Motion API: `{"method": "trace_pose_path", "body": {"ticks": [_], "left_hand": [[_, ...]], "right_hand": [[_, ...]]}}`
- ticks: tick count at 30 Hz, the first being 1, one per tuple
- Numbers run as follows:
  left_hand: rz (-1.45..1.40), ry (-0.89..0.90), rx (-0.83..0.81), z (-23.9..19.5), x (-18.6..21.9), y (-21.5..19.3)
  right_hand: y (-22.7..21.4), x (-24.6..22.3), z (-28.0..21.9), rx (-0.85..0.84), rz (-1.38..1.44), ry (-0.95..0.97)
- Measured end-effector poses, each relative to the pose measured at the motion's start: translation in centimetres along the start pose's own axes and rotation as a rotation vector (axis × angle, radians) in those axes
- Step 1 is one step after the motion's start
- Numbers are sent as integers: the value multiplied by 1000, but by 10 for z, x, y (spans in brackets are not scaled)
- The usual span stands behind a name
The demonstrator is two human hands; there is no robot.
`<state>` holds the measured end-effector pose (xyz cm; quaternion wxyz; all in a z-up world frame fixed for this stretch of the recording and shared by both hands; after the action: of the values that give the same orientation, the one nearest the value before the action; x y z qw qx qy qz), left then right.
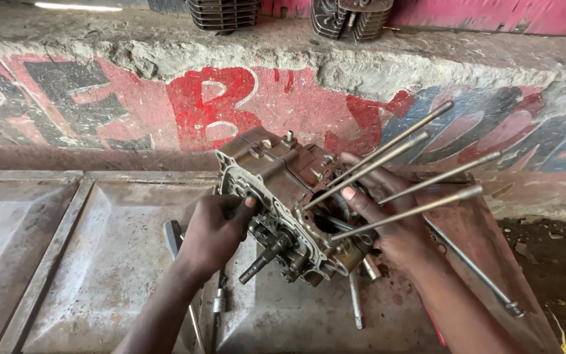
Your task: Separating the two halves of a motorcycle engine crankcase using a prying tool and hands.
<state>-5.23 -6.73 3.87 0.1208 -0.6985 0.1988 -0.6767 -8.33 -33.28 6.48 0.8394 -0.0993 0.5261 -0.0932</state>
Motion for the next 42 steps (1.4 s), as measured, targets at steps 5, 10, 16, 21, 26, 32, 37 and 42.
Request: {"method": "trace_pose_path", "body": {"ticks": [5,10,16,21,26,32,37,42], "left_hand": [[96,77,195,12,-4,-20],[-73,-171,108,19,-13,-36],[48,-206,-240,7,3,-35],[-2,-142,-271,15,5,-31],[13,-89,-151,23,-8,-22],[188,-126,-14,31,-34,-29],[356,-91,21,37,-21,-28],[434,-24,80,32,-15,-33]], "right_hand": [[-2,5,3,19,112,-4],[1,4,2,34,117,83],[-4,16,1,69,179,63],[-5,11,3,73,148,41],[-6,7,3,83,128,17],[-2,14,1,99,200,24],[-7,28,-1,122,212,67],[-2,25,1,99,218,80]]}}
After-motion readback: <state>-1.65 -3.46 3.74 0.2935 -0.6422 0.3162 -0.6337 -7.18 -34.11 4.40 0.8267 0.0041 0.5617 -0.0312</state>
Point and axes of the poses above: each hand's wrist, its own z-axis towards the middle knuckle, its own y-axis out of the palm, x = y × z, the point moved 2 cm from there along z, towards the middle knuckle, and after that the axes turned 3 degrees about -y, right-handed, at the moved point
